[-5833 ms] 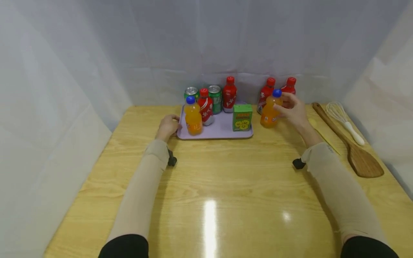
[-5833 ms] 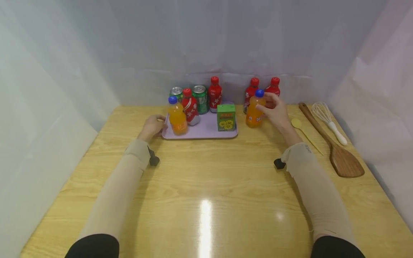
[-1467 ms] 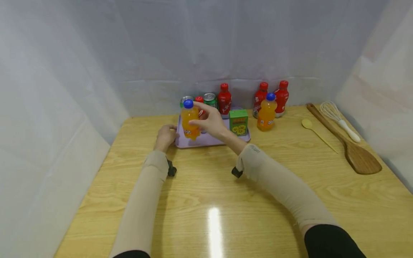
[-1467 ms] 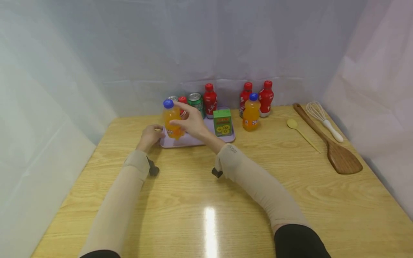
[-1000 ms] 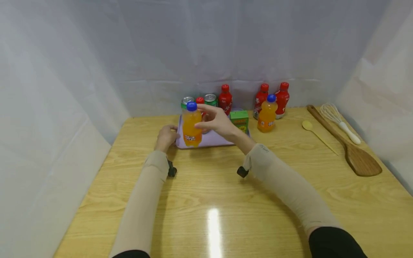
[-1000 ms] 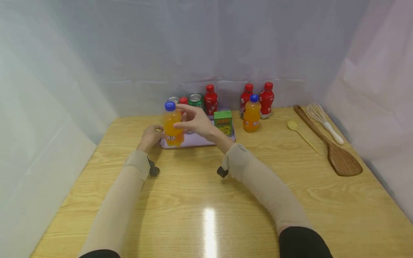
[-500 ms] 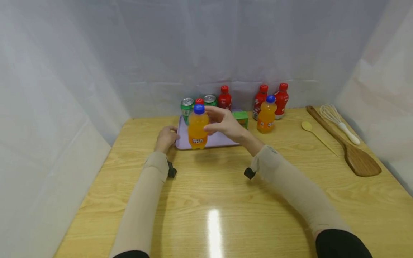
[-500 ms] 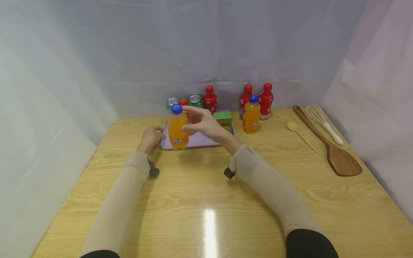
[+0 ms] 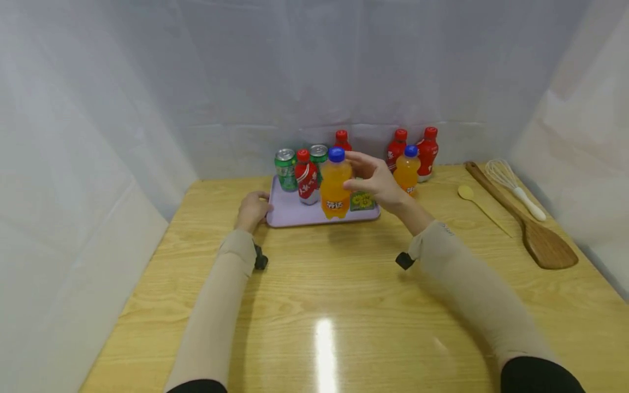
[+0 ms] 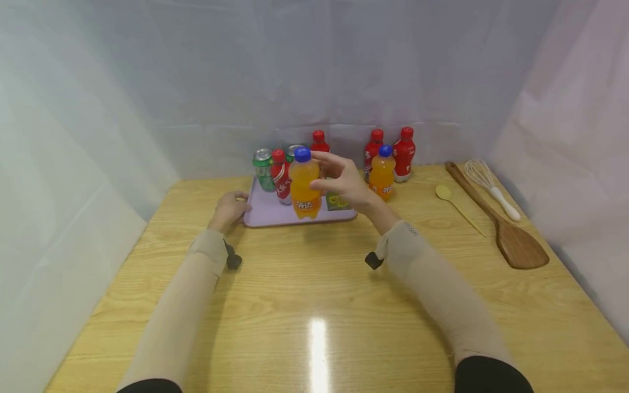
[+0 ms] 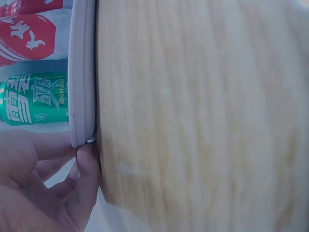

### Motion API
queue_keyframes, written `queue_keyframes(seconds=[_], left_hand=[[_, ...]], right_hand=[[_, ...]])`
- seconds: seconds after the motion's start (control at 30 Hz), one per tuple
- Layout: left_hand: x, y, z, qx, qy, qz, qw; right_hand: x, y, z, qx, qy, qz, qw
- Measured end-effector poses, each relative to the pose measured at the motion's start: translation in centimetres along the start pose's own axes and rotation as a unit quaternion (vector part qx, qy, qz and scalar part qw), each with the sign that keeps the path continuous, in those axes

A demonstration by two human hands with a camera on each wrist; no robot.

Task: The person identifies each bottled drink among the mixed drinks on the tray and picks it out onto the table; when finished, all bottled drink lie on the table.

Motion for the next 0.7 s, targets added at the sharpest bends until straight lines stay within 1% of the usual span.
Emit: queue_keyframes(seconds=[0.2,0.43,0.6,0.7], left_hand=[[-0.1,-0.2,0.0,-0.001,-0.001,0.005,1.0000],[-0.1,-0.2,-0.2,0.000,0.002,0.007,1.0000],[0.0,-0.1,-0.3,-0.001,0.002,0.009,1.0000],[-0.1,0.1,-0.1,-0.003,-0.002,0.012,0.9999]], right_hand=[[-2.3,-0.2,1.0,-0.020,0.039,-0.017,0.999],[-4.7,-0.6,2.2,-0.010,0.088,-0.001,0.996],[-6.6,-1.1,3.2,-0.031,0.117,0.025,0.992],[-7.8,-1.4,3.8,-0.037,0.126,0.023,0.991]])
Point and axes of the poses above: each hand's wrist, its own z-axis away from the middle knuckle, its own x-axis out of the palm, y = z × x, the point moved 4 cm from there along -z, towards the middle knuckle, and after that the axes turned 1 degree about -z, right-handed, at the moved point
